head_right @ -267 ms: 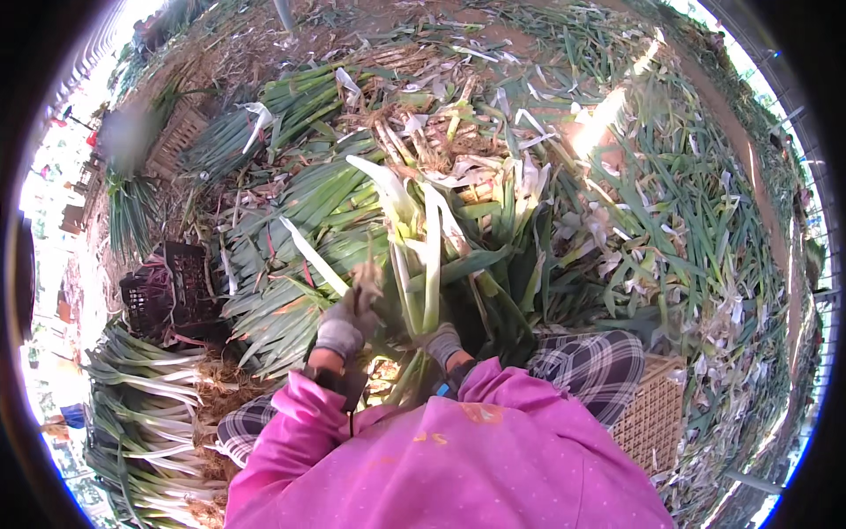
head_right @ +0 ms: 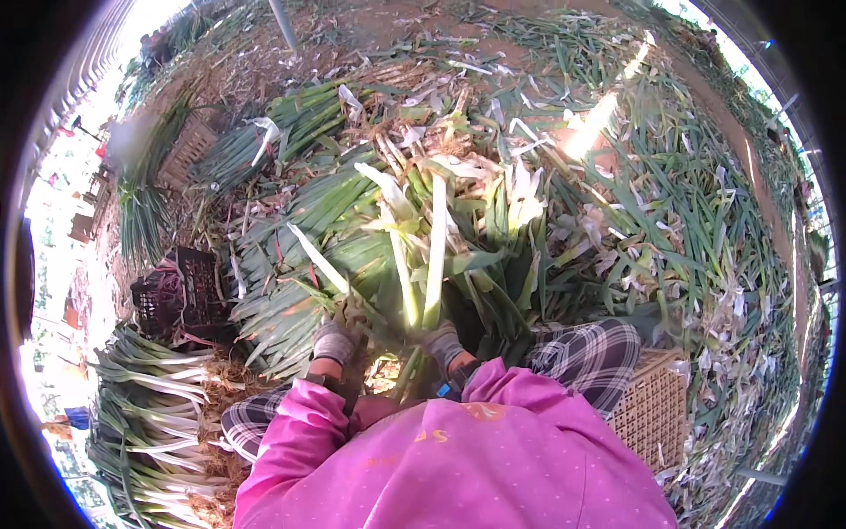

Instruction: The person cleans leeks by hand, pulling off the outer layers and roots one at a time, then places the cleaned leeks onto a pile. After clearing the workspace, the person picks up a new bundle of leeks and repeats the process of peeling and cleaning each stalk.

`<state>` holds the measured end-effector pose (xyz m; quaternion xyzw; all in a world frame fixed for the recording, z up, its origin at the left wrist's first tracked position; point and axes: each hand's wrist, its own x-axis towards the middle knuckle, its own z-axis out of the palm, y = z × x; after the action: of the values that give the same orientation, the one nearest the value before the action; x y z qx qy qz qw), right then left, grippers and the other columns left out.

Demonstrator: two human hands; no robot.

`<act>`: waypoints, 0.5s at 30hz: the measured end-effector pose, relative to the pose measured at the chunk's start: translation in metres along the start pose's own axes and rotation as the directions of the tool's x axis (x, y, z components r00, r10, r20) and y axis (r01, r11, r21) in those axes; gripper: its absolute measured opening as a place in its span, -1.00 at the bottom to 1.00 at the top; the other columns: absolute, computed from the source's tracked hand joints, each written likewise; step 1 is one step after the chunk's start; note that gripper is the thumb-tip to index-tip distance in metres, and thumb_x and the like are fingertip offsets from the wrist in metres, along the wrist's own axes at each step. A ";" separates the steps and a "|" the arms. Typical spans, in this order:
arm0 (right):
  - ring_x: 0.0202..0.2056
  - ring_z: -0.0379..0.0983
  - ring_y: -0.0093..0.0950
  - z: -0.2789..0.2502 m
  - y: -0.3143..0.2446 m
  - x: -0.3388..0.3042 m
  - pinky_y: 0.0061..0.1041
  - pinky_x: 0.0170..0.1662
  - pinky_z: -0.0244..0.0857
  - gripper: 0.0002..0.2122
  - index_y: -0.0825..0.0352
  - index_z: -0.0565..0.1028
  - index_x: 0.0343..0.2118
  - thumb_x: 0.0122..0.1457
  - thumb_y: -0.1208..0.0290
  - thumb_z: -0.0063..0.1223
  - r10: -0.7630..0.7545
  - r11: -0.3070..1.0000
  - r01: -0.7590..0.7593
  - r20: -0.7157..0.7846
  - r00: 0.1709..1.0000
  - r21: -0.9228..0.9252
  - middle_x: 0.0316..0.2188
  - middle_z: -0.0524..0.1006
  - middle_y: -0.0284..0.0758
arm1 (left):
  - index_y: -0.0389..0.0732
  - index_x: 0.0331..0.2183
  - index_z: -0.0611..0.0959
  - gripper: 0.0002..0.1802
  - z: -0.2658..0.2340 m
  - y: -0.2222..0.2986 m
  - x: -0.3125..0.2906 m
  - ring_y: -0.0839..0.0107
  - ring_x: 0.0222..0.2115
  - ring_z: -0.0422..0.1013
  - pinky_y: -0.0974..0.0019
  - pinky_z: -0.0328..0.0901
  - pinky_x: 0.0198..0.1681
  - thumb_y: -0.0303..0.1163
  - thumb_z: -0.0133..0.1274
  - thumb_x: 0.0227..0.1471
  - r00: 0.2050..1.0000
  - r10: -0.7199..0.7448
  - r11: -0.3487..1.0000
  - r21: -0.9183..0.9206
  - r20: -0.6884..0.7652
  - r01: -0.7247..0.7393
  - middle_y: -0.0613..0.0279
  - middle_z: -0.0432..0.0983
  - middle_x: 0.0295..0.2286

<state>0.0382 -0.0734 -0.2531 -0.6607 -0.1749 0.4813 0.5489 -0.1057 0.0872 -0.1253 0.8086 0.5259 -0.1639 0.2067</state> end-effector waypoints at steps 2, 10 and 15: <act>-0.46 0.42 -0.50 -0.006 -0.007 -0.009 -0.48 -0.42 0.32 -0.78 0.25 0.48 -0.35 -0.09 0.30 0.08 -0.114 0.993 0.113 -0.099 0.988 -0.020 -0.43 0.52 -0.32 | -0.20 -0.14 0.45 -0.45 -0.012 0.035 0.007 0.10 -0.17 0.36 0.14 0.27 -0.17 -0.06 -0.02 -0.14 0.961 0.231 0.937 -0.230 -0.152 -0.261 0.01 0.39 -0.15; -0.41 0.41 -0.49 0.034 -0.029 -0.042 -0.50 -0.30 0.33 -0.78 0.28 0.43 -0.30 0.05 0.29 -0.10 -0.600 0.401 0.486 0.177 0.780 -0.777 -0.42 0.47 -0.40 | -0.31 -0.23 0.48 -0.80 -0.027 0.124 0.011 0.55 -0.47 0.35 0.49 0.28 -0.44 -0.55 -0.15 0.06 0.875 0.280 -0.038 -0.916 -0.394 -0.400 0.28 0.46 -0.43; -0.37 0.40 -0.50 0.044 0.024 -0.001 -0.51 -0.19 0.32 -0.76 0.23 0.42 -0.28 0.16 0.35 -0.37 -0.272 0.905 0.359 -0.338 0.901 0.228 -0.39 0.46 -0.38 | -0.32 -0.19 0.45 -0.76 -0.090 0.186 -0.057 0.54 -0.40 0.35 0.48 0.28 -0.35 -0.46 -0.08 0.06 0.799 0.274 0.110 -0.807 -0.536 -0.580 0.22 0.46 -0.34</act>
<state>-0.0056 -0.0579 -0.2715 -0.6020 -0.1245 0.2996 0.7296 0.0468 0.0213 0.0094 0.6433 0.2757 0.3585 0.6178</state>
